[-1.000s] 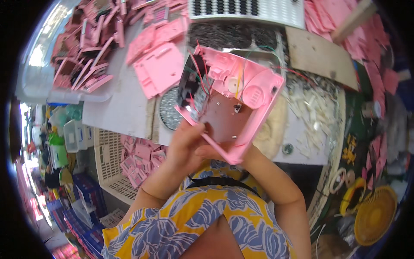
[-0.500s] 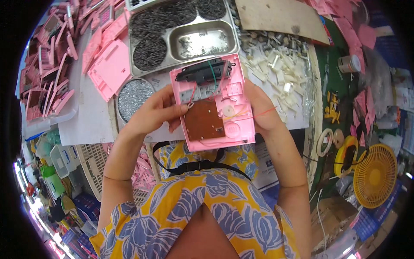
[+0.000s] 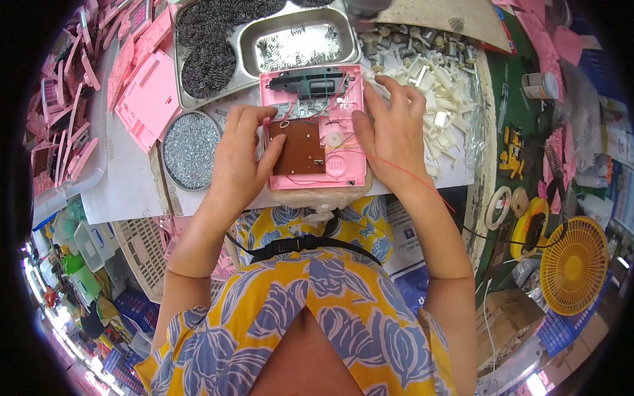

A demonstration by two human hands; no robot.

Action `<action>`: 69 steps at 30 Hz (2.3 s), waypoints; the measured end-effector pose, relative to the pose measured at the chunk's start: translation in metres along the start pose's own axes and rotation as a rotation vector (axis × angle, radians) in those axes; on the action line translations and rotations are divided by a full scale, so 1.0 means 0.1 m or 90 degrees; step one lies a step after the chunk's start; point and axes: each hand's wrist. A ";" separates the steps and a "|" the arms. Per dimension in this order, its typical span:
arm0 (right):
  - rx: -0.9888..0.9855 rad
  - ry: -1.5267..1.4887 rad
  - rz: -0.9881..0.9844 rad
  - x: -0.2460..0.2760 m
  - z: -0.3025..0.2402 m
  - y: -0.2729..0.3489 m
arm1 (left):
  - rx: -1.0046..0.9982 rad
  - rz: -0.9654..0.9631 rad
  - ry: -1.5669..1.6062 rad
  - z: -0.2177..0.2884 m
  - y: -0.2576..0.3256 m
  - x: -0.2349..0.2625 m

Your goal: Soldering wires to components inside a pink plastic device casing and then assembling the housing with an electric screwdriver.

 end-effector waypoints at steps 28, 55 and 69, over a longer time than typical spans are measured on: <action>0.265 -0.281 -0.143 0.32 -0.21 0.44 | -0.477 -0.166 0.095 0.20 0.33 -0.25; 0.220 -0.182 0.049 -0.19 -0.94 0.47 | -0.086 -0.263 -0.024 -0.06 1.15 0.11; 0.285 -0.250 -0.139 0.18 -0.80 0.24 | -0.241 -0.147 0.155 -0.27 0.45 0.20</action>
Point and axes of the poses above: each hand's wrist, its own y-axis away from the middle knuckle, its own x-axis out of the back of the hand, z = x × y, and after that the axes turned 1 degree about -x, right-handed
